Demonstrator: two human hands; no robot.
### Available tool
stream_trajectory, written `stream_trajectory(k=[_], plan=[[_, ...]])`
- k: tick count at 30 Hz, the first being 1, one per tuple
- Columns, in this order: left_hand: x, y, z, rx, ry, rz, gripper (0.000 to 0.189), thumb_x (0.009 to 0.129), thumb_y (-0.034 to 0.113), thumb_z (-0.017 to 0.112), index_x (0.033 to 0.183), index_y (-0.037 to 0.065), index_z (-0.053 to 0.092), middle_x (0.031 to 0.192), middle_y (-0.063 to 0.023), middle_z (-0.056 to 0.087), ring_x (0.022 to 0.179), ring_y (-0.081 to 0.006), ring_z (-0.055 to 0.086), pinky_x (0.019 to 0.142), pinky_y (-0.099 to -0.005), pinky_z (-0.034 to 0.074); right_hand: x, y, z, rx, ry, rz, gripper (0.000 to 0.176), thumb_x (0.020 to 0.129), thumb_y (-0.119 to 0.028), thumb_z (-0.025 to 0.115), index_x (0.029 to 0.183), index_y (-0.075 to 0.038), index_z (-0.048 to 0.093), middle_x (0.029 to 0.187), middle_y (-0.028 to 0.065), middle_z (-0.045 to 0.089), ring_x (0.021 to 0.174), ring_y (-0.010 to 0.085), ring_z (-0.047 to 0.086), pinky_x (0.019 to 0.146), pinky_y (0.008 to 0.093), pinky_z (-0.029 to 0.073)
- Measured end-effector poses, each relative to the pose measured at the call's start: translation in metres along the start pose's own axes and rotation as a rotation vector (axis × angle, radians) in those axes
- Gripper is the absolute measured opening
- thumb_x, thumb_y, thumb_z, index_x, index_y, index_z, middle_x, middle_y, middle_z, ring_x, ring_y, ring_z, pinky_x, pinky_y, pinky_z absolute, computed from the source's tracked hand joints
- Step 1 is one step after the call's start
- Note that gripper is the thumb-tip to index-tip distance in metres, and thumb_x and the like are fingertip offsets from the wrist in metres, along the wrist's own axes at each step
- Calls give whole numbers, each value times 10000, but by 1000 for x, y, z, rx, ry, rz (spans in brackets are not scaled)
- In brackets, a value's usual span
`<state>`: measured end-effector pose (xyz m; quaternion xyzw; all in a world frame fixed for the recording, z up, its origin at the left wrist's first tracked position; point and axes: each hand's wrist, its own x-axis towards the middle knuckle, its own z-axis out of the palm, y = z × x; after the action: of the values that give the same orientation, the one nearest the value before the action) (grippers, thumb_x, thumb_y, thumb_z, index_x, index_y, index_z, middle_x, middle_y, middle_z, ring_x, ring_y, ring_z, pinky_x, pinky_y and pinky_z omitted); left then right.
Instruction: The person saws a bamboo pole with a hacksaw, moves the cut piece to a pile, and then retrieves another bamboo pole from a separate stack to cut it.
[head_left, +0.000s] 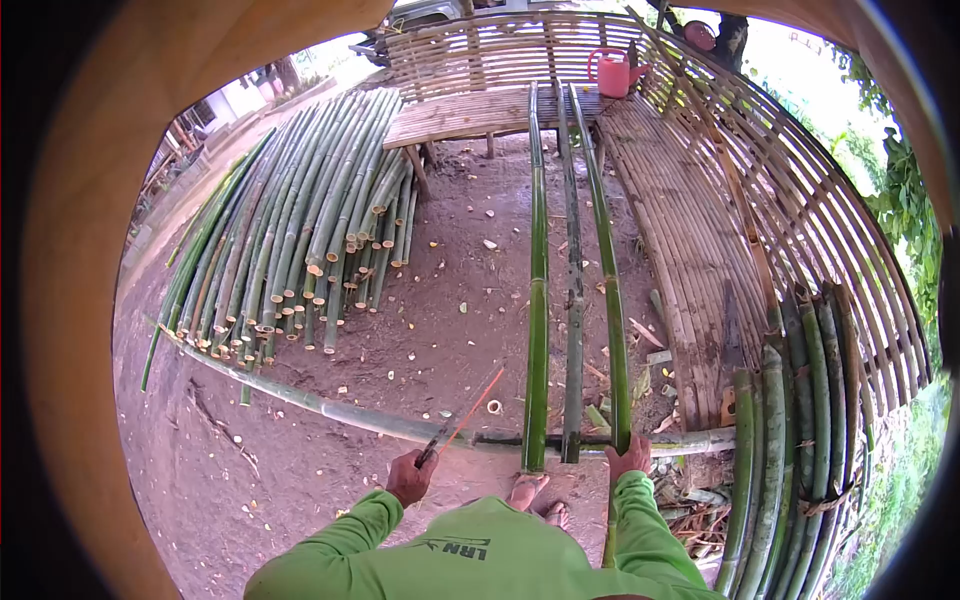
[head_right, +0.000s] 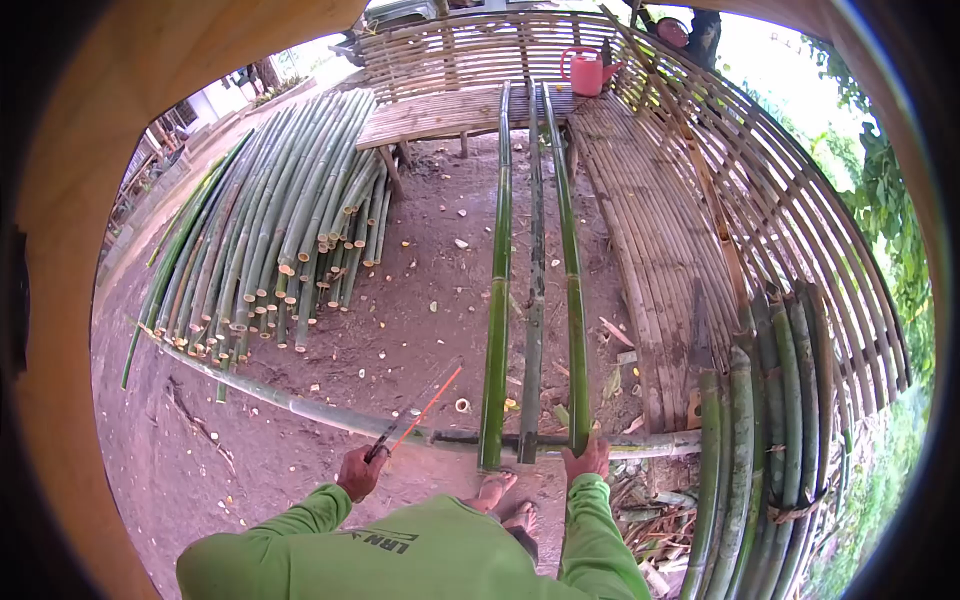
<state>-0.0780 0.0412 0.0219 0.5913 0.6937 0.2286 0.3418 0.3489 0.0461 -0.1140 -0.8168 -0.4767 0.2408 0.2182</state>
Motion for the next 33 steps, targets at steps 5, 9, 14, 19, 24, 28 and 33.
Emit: stream_trajectory(k=[5, 9, 14, 19, 24, 28, 33], plan=[[-8, 16, -22, -19, 33, 26, 326, 906, 292, 594, 798, -14, 622, 547, -89, 506, 508, -138, 456, 491, -337, 390, -92, 78, 39, -78, -187, 340, 720, 738, -506, 698, 1267, -50, 522, 1356, 249, 468, 1212, 356, 481, 984, 439, 406], [-6, 19, -17, -110, 45, 39, 312, 918, 276, 583, 800, -10, 625, 536, -46, 486, 502, -104, 424, 475, -312, 368, -121, 146, 78, -9, -596, 230, 632, 850, -562, 562, 1158, -12, 609, 1052, 160, 654, 977, 286, 609, 876, 392, 459], [8, 8, -2, -198, -27, 76, 289, 930, 264, 579, 834, -4, 627, 547, -4, 440, 532, -80, 394, 477, -293, 337, -125, 127, 98, 299, -414, 396, 679, 855, -624, 493, 992, 24, 640, 938, 230, 663, 892, 354, 637, 809, 423, 475], [7, 14, 2, -182, -38, 111, 271, 932, 247, 577, 843, -4, 627, 547, -5, 437, 529, -80, 390, 478, -294, 337, -108, 48, 55, 151, -281, 372, 742, 794, -671, 527, 1009, 32, 630, 972, 288, 639, 965, 426, 614, 841, 471, 460], [2, 21, -1, -155, -80, 73, 278, 933, 229, 575, 770, 5, 576, 539, -1, 422, 517, -79, 378, 467, -296, 325, -69, 24, 45, 217, -361, 460, 679, 763, -589, 622, 1111, -6, 610, 1027, 264, 620, 1002, 395, 586, 895, 444, 450], [4, 3, 4, -145, -111, 69, 299, 937, 225, 575, 725, 18, 532, 536, 8, 411, 508, -75, 364, 456, -297, 310, -72, -28, 33, -121, -103, 66, 1100, 580, -598, 768, 1428, -92, 285, 1407, 249, 285, 1296, 438, 280, 1063, 554, 256], [3, 17, 6, -148, -151, 94, 308, 938, 235, 578, 719, 24, 529, 531, 14, 403, 509, -73, 357, 454, -298, 304, -37, -81, 48, -252, -18, 98, 1182, 484, -502, 818, 1445, -115, 248, 1433, 225, 228, 1260, 467, 297, 996, 617, 275]])
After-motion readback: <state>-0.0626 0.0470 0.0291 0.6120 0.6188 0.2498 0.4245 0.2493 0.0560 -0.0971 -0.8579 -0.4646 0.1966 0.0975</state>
